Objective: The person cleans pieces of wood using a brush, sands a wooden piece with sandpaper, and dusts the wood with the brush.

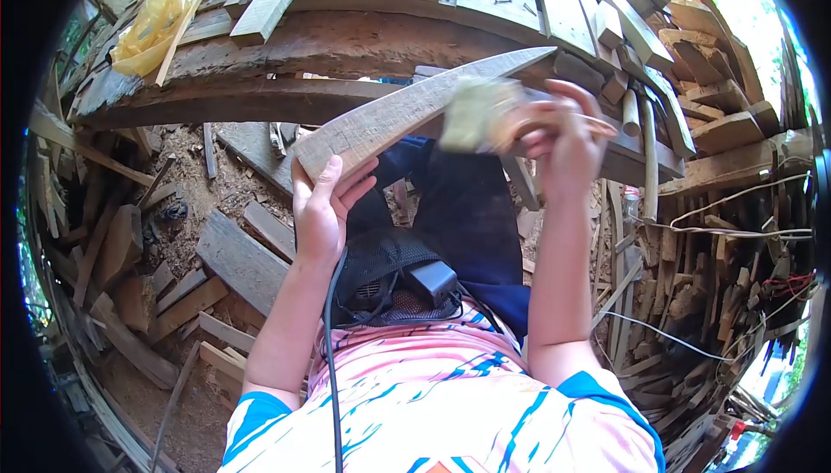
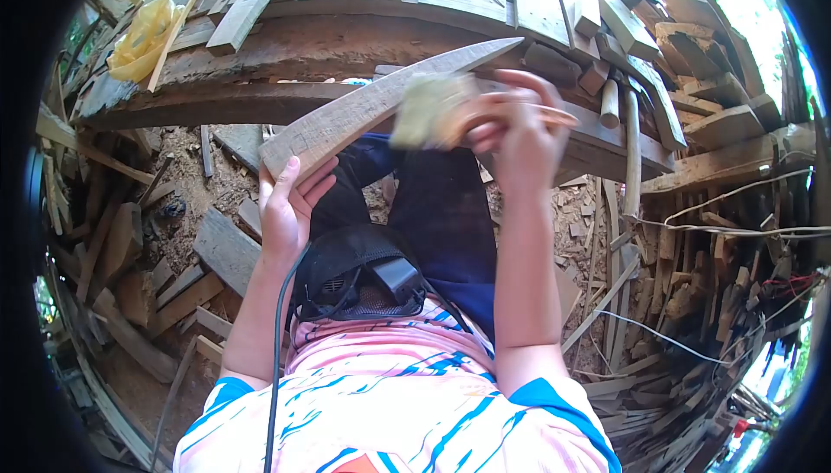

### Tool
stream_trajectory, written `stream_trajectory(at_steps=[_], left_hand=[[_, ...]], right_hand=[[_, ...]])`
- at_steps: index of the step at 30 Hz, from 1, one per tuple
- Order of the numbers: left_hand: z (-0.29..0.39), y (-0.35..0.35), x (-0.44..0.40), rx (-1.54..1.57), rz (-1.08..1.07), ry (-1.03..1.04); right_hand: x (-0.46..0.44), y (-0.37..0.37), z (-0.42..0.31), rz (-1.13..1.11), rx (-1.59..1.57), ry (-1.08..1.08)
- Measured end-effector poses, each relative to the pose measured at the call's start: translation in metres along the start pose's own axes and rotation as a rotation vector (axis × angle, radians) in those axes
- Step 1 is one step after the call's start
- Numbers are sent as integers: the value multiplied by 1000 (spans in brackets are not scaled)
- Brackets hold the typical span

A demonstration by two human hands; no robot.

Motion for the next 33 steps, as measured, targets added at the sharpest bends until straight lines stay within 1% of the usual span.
stream_trajectory(at_steps=[1, 2, 3, 5, 6, 7, 9, 11, 12, 13, 15, 16, 17, 19, 21, 22, 23, 25, 26, 28, 29, 31, 32, 33], left_hand=[[2, -2, 3, -9, 0, 13], [1, -4, 5, -8, 5, 18], [-1, -6, 6, -12, -2, 21], [-7, -2, 7, -17, -31, 13], [-11, -2, 9, -12, -37, -16], [-15, -2, 9, -8, -40, -46], [-18, -3, 10, 15, -50, -91], [-16, -5, 11, 2, -85, -88], [-17, -7, 11, -1, -108, -107], [-16, -6, 13, -5, -116, -105], [-16, 0, 18, -43, -139, -122], [-15, 5, 20, -44, -151, -122], [-15, 8, 22, -35, -138, -120], [-16, 10, 24, -29, -125, -136], [-18, 8, 25, 3, -109, -155], [-19, 9, 26, 8, -100, -168], [-19, 10, 28, 8, -101, -173], [-17, 12, 28, -27, -94, -149], [-17, 12, 28, -28, -95, -153], [-16, 10, 24, -20, -88, -157], [-16, 11, 22, -19, -92, -166], [-16, 11, 25, -10, -100, -167], [-16, 14, 29, -29, -99, -145], [-17, 15, 31, -33, -96, -146]], right_hand=[[-12, -20, -2, 162, -82, -75], [-17, -38, -3, 332, -128, -197], [-14, -35, -2, 335, -130, -197], [2, -9, 4, 137, 29, -135], [16, 9, 17, -103, 27, -28], [32, 25, 11, -308, 106, -119], [29, 16, 7, -369, -46, -1], [-1, -10, -21, -88, -126, -201], [-21, -22, -27, 94, -180, -285], [-30, -18, -27, 100, -184, -290], [-37, -8, -24, 109, 152, -282], [-27, 8, -10, -122, 117, -121], [-7, 26, 0, -400, 83, 20], [16, 30, -11, -461, 109, -147], [-6, -14, -30, -39, 285, -408], [-20, -39, -31, 250, 196, -416], [-27, -55, -31, 348, 120, -383], [-15, -39, -30, 27, 335, -410], [-9, -44, -31, 29, 338, -408], [19, -7, -23, -474, 246, -240], [15, -6, -20, -467, 254, -238], [-10, -51, -25, 220, 146, -293], [-11, -54, -26, 321, 147, -286], [-4, -53, -23, 322, 146, -281]])
Point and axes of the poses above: each hand's wrist, its own x-axis away from the middle knuckle, its own y-axis out of the palm, z = x × y, the point moved 8 cm from there along -x, towards the middle knuckle, and after that the axes turned 10 degrees about z, right-handed, at the moved point
